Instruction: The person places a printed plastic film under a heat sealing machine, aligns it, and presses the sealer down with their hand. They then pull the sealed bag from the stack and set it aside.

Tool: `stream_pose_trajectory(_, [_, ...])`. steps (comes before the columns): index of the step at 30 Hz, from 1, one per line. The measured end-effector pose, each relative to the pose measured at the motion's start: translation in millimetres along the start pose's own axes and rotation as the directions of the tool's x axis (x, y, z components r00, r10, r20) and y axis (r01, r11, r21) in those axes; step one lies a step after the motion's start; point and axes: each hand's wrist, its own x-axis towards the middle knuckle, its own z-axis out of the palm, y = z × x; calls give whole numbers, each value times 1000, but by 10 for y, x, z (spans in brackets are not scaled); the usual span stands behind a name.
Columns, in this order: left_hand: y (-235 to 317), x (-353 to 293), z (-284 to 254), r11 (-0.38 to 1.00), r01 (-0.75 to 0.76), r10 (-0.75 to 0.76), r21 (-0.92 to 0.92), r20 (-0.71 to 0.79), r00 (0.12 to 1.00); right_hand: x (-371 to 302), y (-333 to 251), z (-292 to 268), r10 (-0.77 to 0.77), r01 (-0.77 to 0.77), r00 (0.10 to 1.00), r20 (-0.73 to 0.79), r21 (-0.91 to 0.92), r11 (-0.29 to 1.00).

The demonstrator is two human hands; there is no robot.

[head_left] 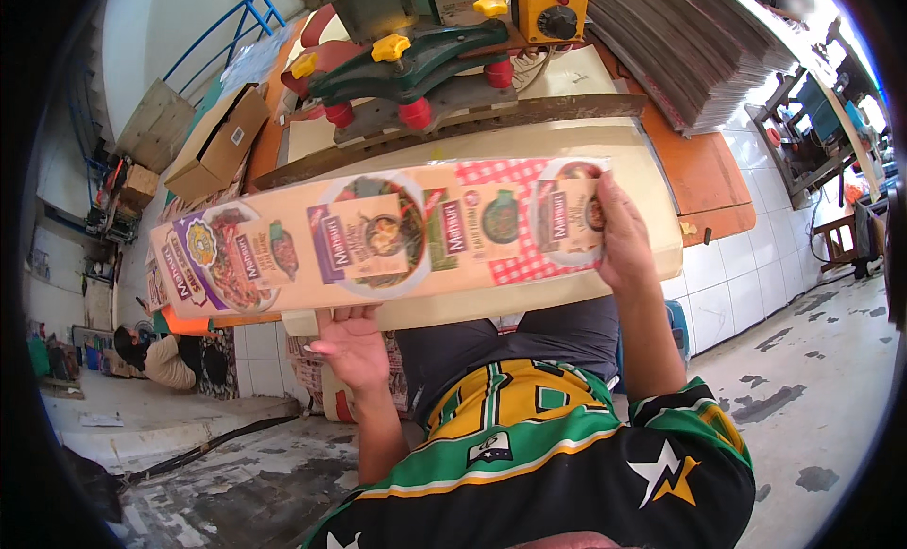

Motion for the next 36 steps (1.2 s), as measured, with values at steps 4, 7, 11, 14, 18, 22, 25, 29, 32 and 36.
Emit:
stream_pose_trajectory(4, [-8, 35, 405, 986, 64, -85, -152, -136, 987, -47, 174, 106, 73, -69, 992, 105, -41, 997])
stream_pose_trajectory(7, [8, 51, 248, 985, 171, -158, 15, -309, 938, -123, 173, 191, 159, -158, 985, 63, -20, 987])
stream_pose_trajectory(11, [15, 27, 149, 985, 169, -171, -34, -304, 937, -140, 176, 167, 125, -115, 986, 107, -99, 988])
stream_pose_trajectory(14, [34, 25, 119, 984, 169, -177, -55, -304, 936, -104, 132, 46, 166, -117, 967, 195, -239, 964])
stream_pose_trajectory(18, [74, 38, 170, 982, 161, -183, -96, -293, 938, -85, 138, 92, 141, -99, 965, 220, -192, 976])
stream_pose_trajectory(22, [61, 39, 115, 974, 171, -208, -145, -294, 933, -99, 156, 129, 136, -108, 968, 210, -141, 984])
stream_pose_trajectory(25, [66, 34, 123, 975, 172, -208, -142, -305, 930, -109, 152, 150, 146, -111, 975, 168, -205, 973])
stream_pose_trajectory(29, [76, 10, 108, 988, 153, -146, -11, -366, 919, -35, 78, -62, 172, 13, 952, 254, -595, 803])
stream_pose_trajectory(32, [43, -22, -11, 984, 179, -165, 3, -383, 909, -99, -1, 9, 320, -10, 894, 314, -700, 714])
stream_pose_trajectory(36, [65, -60, -45, 971, 208, -232, -117, -256, 939, -180, 85, 37, 412, -219, 871, 266, -541, 812])
